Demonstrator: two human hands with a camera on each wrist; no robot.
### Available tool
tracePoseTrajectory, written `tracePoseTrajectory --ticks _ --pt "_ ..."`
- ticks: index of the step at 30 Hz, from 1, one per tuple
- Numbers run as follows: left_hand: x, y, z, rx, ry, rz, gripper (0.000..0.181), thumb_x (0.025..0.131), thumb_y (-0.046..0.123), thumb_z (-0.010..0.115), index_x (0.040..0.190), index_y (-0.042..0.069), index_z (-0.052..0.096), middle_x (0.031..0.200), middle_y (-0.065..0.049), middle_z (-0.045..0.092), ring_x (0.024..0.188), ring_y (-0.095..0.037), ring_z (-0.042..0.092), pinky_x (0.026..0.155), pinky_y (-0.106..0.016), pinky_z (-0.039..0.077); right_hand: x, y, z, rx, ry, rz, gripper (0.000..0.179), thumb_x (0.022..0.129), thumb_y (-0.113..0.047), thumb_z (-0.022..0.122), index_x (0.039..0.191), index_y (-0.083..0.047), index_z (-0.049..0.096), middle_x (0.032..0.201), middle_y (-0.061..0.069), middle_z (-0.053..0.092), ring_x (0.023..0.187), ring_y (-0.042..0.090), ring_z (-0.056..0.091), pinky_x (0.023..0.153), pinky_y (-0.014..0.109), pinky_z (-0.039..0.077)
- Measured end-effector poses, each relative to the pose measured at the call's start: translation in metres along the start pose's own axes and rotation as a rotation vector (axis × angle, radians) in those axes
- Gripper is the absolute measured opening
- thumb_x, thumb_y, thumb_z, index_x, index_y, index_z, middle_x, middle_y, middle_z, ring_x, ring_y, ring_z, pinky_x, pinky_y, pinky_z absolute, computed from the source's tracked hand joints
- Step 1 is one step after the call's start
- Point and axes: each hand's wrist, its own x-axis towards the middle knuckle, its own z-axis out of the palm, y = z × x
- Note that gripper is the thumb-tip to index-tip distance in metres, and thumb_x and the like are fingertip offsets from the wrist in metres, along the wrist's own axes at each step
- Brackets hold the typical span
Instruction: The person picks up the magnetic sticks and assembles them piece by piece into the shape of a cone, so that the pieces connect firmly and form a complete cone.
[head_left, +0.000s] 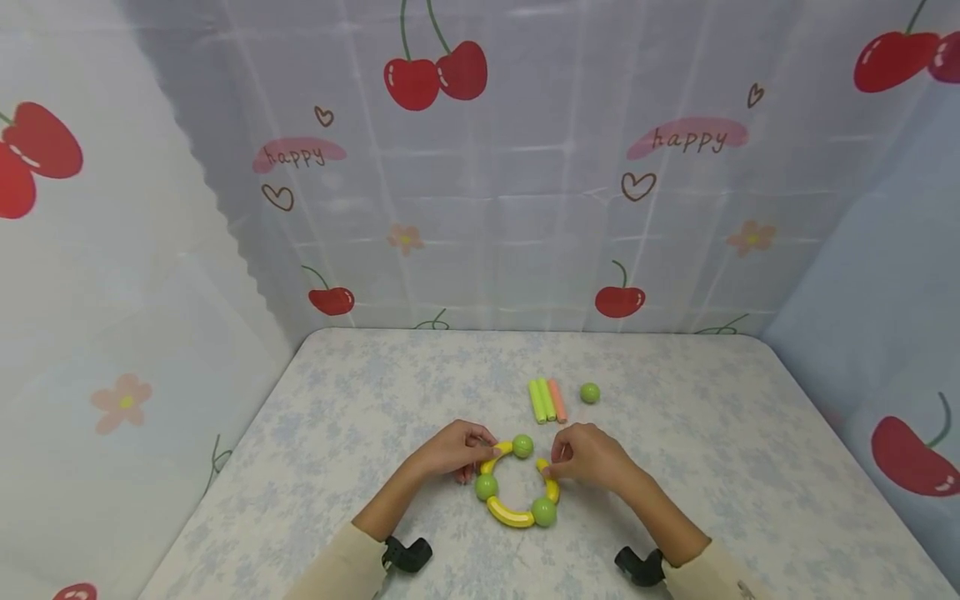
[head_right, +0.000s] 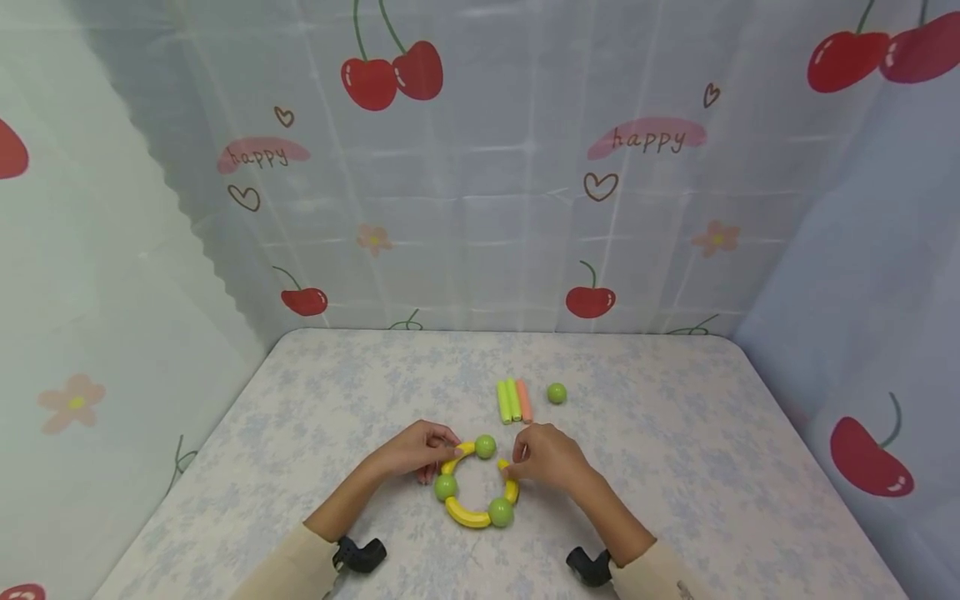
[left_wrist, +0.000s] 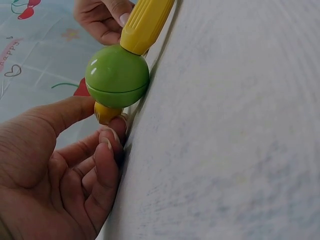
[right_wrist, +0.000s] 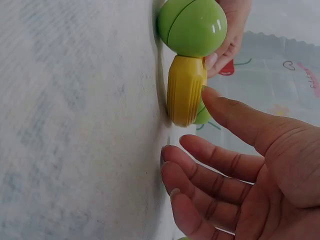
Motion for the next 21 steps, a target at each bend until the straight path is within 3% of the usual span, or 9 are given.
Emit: tracePoseTrajectory --ticks 10,21 --pt "-0.0008 -0.0046 0.0012 0.025 -0.007 -0.007 0.021 0.098 0.029 0.069 0.112 0.014 0.073 0.062 -0.002 0.063 0.043 -0.012 0.053 0.042 -0.025 0.048 -0.0045 -0.0004 0.0090 0.025 -0.069 0.030 0.032 0.083 -0.031 0.085 0.064 -0.017 0.065 0.054 -0.006 0.058 0.049 0.010 0.051 0.047 0.024 0.036" --pt "0.0016 -0.0032 -0.0005 0.033 -0.021 0.013 0.019 0.096 0.028 0.072 0.110 0.013 0.073 0.062 -0.002 0.062 0.043 -0.013 0.052 0.043 -0.025 0.047 -0.0021 -0.0050 0.0098 -0.028 0.027 0.067 0.027 0.085 -0.021 0.083 0.065 -0.017 0.065 0.057 -0.005 0.056 0.051 0.012 0.050 0.047 0.026 0.040"
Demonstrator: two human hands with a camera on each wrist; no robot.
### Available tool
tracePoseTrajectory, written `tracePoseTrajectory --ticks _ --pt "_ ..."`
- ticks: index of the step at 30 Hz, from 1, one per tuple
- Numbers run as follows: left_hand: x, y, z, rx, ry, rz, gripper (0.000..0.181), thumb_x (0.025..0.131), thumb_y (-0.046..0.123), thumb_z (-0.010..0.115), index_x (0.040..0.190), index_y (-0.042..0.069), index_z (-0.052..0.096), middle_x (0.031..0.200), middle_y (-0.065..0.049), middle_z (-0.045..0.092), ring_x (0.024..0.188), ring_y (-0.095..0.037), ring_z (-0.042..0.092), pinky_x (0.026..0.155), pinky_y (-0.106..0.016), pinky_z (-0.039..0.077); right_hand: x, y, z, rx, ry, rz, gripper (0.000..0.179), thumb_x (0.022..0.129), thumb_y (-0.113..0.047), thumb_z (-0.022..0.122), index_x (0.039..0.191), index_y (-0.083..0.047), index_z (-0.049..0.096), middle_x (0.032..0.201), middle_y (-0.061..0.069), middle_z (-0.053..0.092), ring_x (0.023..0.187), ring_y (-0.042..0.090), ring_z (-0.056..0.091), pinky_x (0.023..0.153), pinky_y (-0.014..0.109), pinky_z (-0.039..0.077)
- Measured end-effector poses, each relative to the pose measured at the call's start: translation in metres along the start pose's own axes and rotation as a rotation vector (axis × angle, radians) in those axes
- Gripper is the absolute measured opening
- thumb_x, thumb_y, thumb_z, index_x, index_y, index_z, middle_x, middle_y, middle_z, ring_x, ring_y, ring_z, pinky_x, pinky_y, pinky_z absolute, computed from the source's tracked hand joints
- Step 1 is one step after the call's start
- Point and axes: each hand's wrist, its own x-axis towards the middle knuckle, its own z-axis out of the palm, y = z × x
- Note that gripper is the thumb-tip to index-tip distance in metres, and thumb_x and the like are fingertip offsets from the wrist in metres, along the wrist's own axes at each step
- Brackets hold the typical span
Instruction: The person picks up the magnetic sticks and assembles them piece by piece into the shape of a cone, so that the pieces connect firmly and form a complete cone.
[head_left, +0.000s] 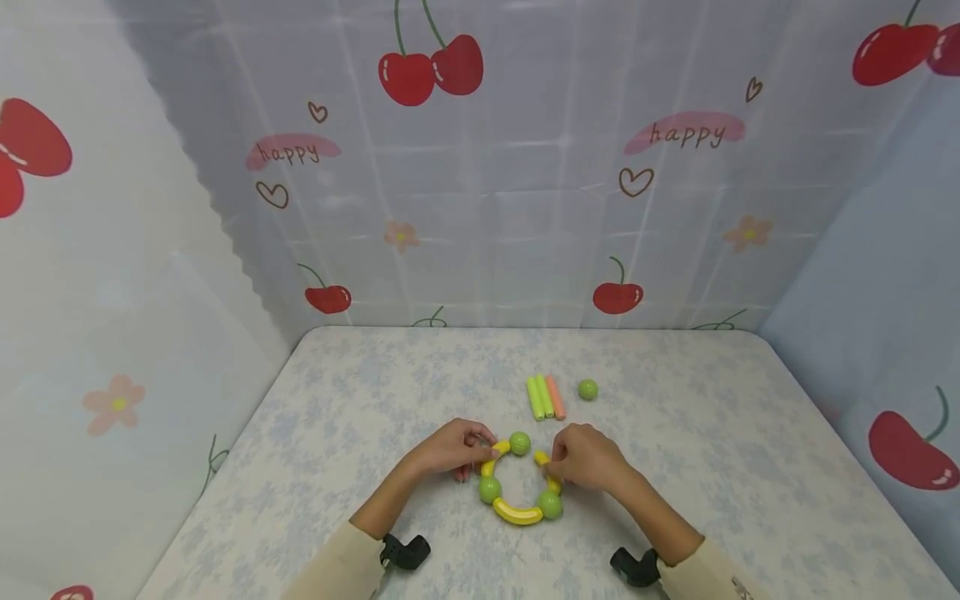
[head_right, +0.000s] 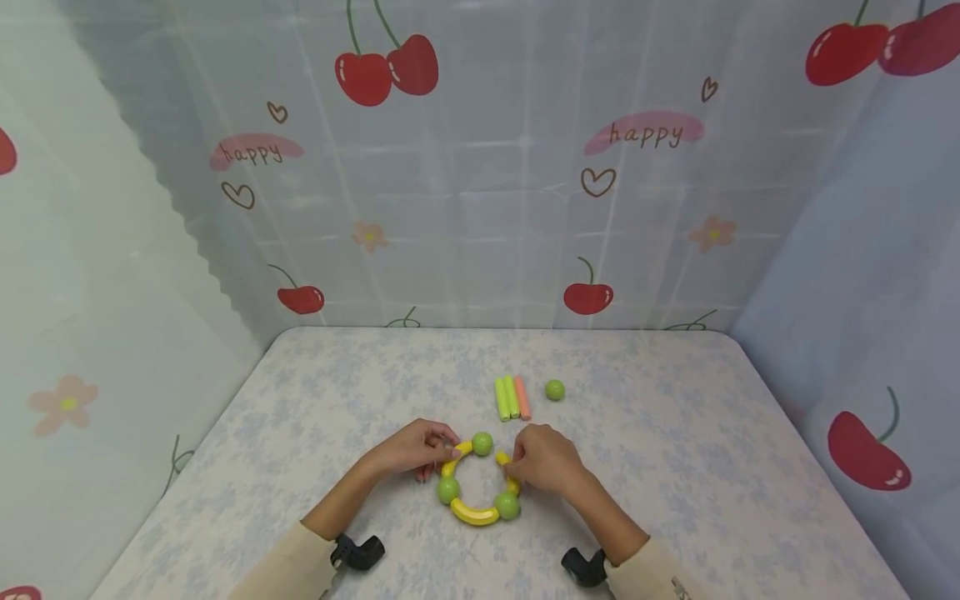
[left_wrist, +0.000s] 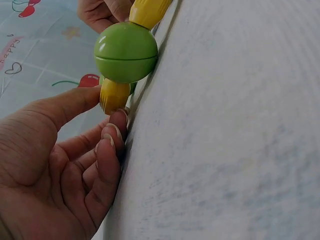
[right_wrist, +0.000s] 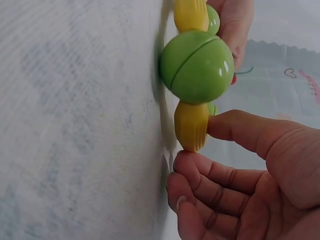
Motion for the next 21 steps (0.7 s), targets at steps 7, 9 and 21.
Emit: tracePoseTrajectory --ticks 7,9,21 --pt "-0.0005 0.0016 -0.0004 0.006 -0.004 -0.008 0.017 0.094 0.028 0.075 0.103 0.014 0.073 0.061 -0.002 0.060 0.044 -0.013 0.051 0.043 -0.025 0.046 0.0023 -0.0060 -0.0006 0.017 0.055 0.036 0.026 0.085 -0.019 0.084 0.068 -0.015 0.064 0.057 -0.005 0.057 0.052 0.012 0.052 0.048 0.027 0.041" --pt "-0.0004 0.0016 -0.0002 0.011 -0.010 0.001 0.017 0.094 0.028 0.075 0.103 0.014 0.073 0.063 -0.003 0.062 0.045 -0.013 0.051 0.044 -0.025 0.046 0.0024 -0.0066 -0.0002 0.026 0.073 0.031 0.026 0.085 -0.018 0.084 0.068 -0.015 0.064 0.056 -0.004 0.057 0.051 0.012 0.052 0.048 0.027 0.041" --pt "-0.0018 0.0034 0.0012 0.008 -0.047 0.024 0.014 0.095 0.025 0.073 0.104 0.014 0.073 0.068 -0.005 0.067 0.046 -0.014 0.052 0.046 -0.026 0.047 0.0031 -0.0038 0.0026 0.043 0.115 0.018 0.022 0.084 -0.016 0.084 0.071 -0.013 0.067 0.053 -0.004 0.055 0.048 0.011 0.051 0.046 0.027 0.042"
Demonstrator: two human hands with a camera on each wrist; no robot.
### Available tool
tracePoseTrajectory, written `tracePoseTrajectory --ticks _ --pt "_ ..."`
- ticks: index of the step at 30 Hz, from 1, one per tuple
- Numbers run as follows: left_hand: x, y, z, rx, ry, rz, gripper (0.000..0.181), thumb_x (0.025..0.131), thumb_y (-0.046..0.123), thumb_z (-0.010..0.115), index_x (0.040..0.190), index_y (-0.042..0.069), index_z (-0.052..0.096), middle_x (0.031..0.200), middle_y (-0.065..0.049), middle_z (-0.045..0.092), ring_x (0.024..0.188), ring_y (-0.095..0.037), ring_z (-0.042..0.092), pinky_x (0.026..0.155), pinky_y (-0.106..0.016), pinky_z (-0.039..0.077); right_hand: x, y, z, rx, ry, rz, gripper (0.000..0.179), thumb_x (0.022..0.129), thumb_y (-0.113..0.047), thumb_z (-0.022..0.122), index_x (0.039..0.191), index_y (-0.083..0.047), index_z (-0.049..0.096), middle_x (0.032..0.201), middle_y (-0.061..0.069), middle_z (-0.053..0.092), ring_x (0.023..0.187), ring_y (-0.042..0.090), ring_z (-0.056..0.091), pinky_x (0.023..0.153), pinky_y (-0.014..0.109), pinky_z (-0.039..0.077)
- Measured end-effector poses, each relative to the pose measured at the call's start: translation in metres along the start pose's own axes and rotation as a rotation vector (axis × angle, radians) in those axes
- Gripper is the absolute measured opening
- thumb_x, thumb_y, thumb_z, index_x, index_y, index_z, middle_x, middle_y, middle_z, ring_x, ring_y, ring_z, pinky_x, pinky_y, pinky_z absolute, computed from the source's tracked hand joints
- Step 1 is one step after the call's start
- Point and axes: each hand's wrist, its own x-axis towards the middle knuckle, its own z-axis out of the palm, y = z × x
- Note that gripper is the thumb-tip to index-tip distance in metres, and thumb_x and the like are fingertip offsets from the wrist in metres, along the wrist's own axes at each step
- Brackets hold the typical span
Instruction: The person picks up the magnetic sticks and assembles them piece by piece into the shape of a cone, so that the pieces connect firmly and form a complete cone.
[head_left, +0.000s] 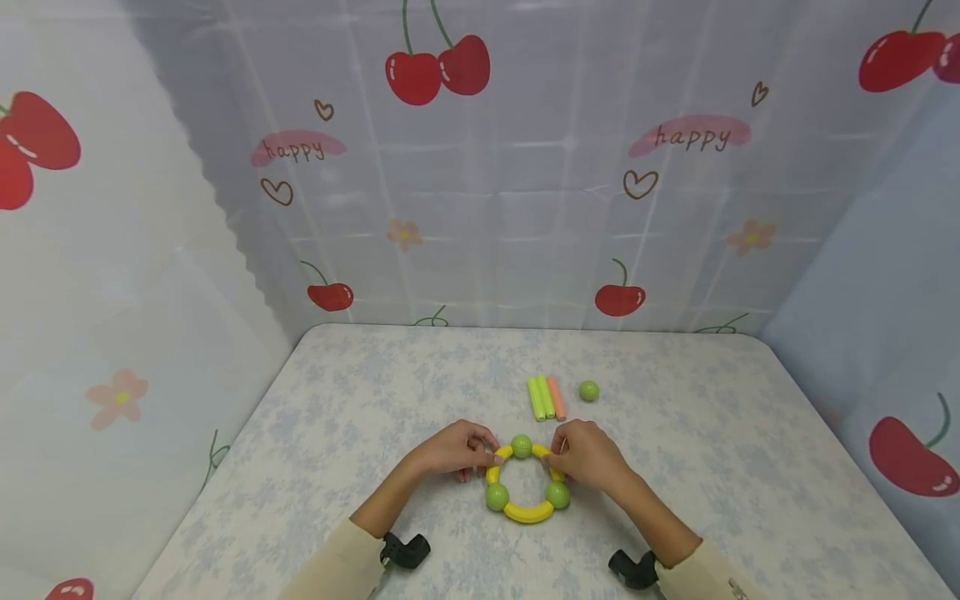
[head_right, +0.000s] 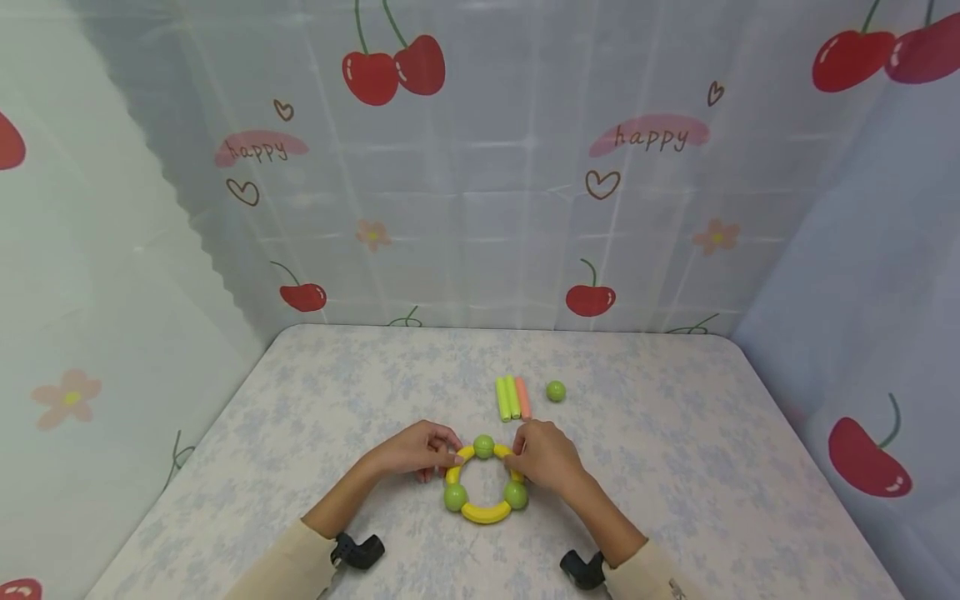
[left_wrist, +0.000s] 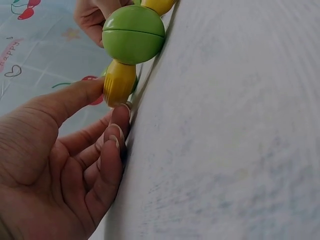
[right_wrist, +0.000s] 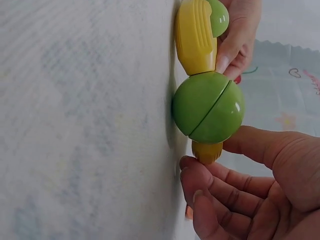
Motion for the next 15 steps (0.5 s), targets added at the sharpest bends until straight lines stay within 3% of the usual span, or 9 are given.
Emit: tracePoseTrajectory --ticks 15 --pt "0.006 -0.013 0.000 -0.115 -0.011 0.035 0.024 0.096 0.024 0.073 0.112 0.006 0.071 0.065 -0.005 0.068 0.045 -0.012 0.059 0.045 -0.026 0.052 0.004 0.009 0.002 0.028 -0.001 -0.016 0.017 0.086 -0.019 0.083 0.078 -0.014 0.070 0.060 -0.005 0.057 0.050 0.011 0.054 0.047 0.029 0.044"
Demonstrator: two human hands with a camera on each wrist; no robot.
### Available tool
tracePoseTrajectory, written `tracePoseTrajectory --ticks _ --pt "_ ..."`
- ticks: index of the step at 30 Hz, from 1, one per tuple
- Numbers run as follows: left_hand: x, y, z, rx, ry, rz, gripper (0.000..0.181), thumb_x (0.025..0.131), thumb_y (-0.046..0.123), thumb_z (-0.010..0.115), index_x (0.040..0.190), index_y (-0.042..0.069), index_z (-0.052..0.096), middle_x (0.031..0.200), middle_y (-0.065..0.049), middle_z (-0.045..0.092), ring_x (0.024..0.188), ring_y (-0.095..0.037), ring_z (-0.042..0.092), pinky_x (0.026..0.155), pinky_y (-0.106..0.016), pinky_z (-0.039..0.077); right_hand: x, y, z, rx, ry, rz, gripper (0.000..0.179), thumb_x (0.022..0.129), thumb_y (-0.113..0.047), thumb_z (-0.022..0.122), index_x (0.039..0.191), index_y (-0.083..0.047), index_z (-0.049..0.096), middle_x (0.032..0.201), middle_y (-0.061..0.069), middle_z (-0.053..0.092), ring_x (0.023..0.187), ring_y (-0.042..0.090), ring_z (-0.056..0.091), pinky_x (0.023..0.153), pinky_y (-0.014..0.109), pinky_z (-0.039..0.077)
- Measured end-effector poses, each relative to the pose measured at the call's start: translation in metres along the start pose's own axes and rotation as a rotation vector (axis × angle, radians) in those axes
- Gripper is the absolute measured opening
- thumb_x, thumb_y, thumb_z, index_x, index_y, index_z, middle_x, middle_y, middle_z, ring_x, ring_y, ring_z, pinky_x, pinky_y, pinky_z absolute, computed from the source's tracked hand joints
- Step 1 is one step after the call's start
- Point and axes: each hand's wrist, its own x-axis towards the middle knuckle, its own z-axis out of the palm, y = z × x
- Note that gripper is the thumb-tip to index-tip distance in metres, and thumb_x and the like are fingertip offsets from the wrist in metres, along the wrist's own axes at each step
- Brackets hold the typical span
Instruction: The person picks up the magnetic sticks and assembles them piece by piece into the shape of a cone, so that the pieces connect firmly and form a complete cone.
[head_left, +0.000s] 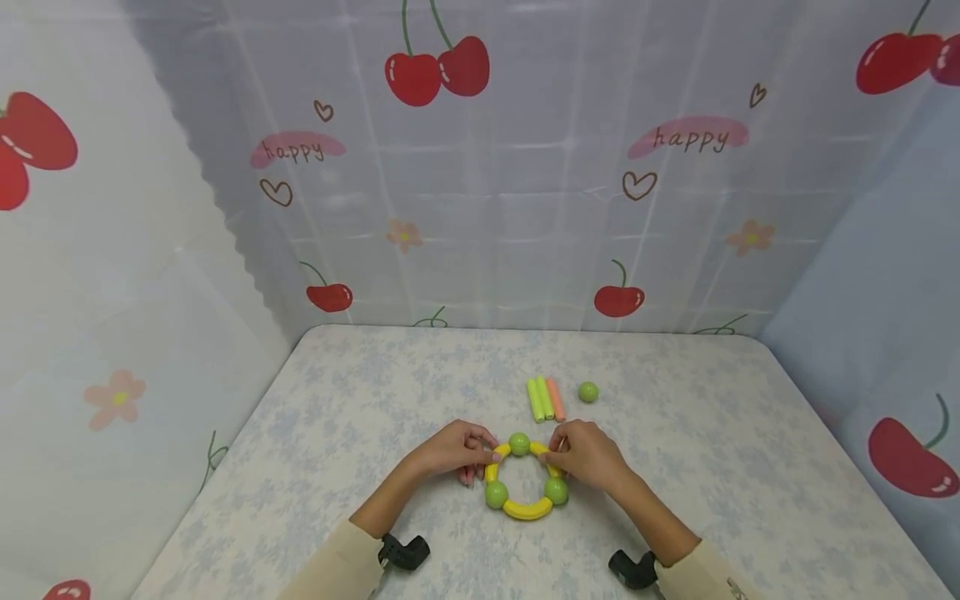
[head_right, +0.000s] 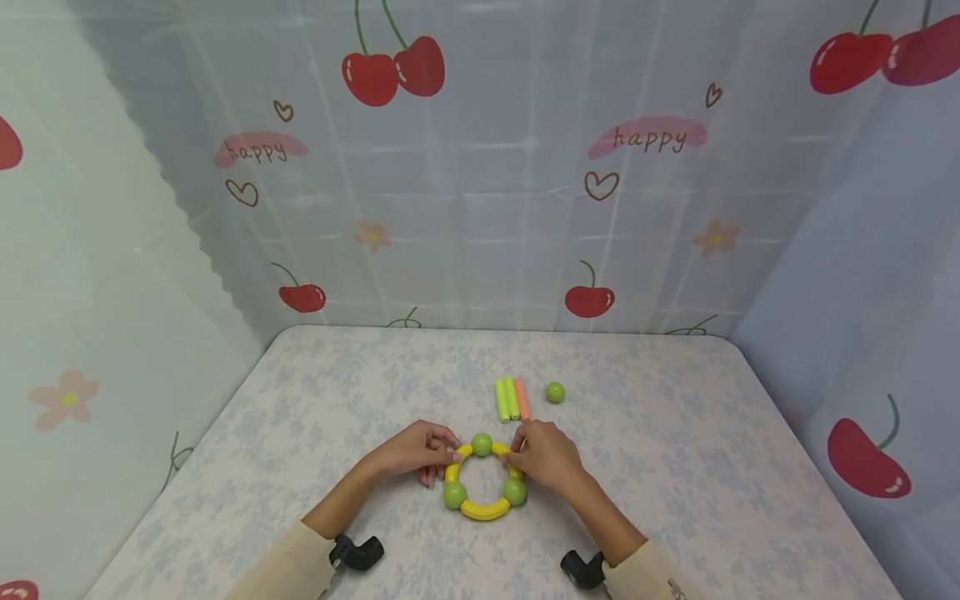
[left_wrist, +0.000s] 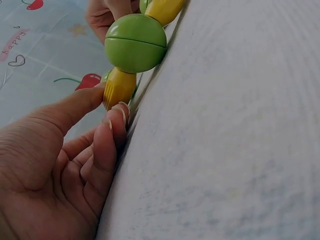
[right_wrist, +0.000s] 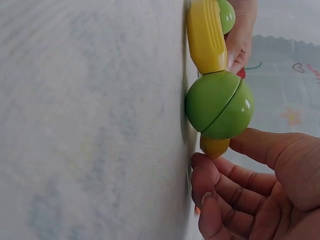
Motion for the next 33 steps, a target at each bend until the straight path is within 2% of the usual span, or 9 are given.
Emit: tracePoseTrajectory --ticks 4,10,16,24,28,33 --pt "0.000 -0.002 -0.001 -0.022 -0.003 0.014 0.024 0.096 0.023 0.072 0.114 0.007 0.070 0.065 -0.005 0.067 0.045 -0.012 0.058 0.045 -0.026 0.052 0.002 0.001 0.002 -0.001 -0.006 0.000 0.016 0.086 -0.019 0.083 0.078 -0.014 0.071 0.060 -0.005 0.058 0.050 0.011 0.054 0.047 0.029 0.044" --pt "-0.001 -0.002 0.000 -0.030 0.004 0.001 0.022 0.096 0.023 0.074 0.113 0.011 0.070 0.065 -0.005 0.067 0.044 -0.012 0.058 0.044 -0.025 0.051 0.001 0.001 0.002 0.005 -0.015 -0.008 0.015 0.086 -0.019 0.083 0.078 -0.014 0.071 0.061 -0.005 0.059 0.050 0.012 0.055 0.047 0.029 0.044" --pt "0.000 -0.003 0.002 -0.025 0.017 0.007 0.022 0.096 0.024 0.074 0.113 0.011 0.070 0.065 -0.007 0.067 0.044 -0.012 0.057 0.044 -0.025 0.050 0.007 0.000 -0.014 0.004 0.009 0.009 0.016 0.091 -0.023 0.078 0.081 -0.014 0.070 0.063 -0.003 0.058 0.052 0.013 0.054 0.048 0.029 0.044" --pt "0.002 -0.002 0.001 -0.016 0.031 0.008 0.020 0.096 0.022 0.074 0.113 0.012 0.071 0.065 -0.006 0.067 0.043 -0.012 0.057 0.043 -0.025 0.051 0.041 -0.005 -0.057 -0.031 0.080 -0.069 0.011 0.093 -0.015 0.075 0.090 -0.005 0.073 0.072 0.008 0.066 0.056 0.018 0.061 0.049 0.030 0.047" --pt "0.002 -0.003 0.001 -0.014 0.034 0.006 0.019 0.096 0.022 0.074 0.112 0.012 0.071 0.064 -0.006 0.067 0.042 -0.012 0.057 0.043 -0.025 0.050 0.061 -0.003 -0.062 -0.082 0.059 -0.025 0.014 0.093 -0.014 0.075 0.095 0.000 0.073 0.072 0.007 0.066 0.058 0.015 0.061 0.052 0.030 0.050" --pt "0.001 -0.003 0.003 -0.023 0.027 0.005 0.020 0.096 0.024 0.074 0.112 0.012 0.071 0.065 -0.006 0.068 0.043 -0.012 0.057 0.043 -0.025 0.050 0.079 0.002 -0.057 -0.145 0.025 0.043 0.017 0.090 -0.012 0.077 0.096 0.003 0.074 0.082 0.008 0.069 0.066 0.018 0.061 0.058 0.033 0.052"
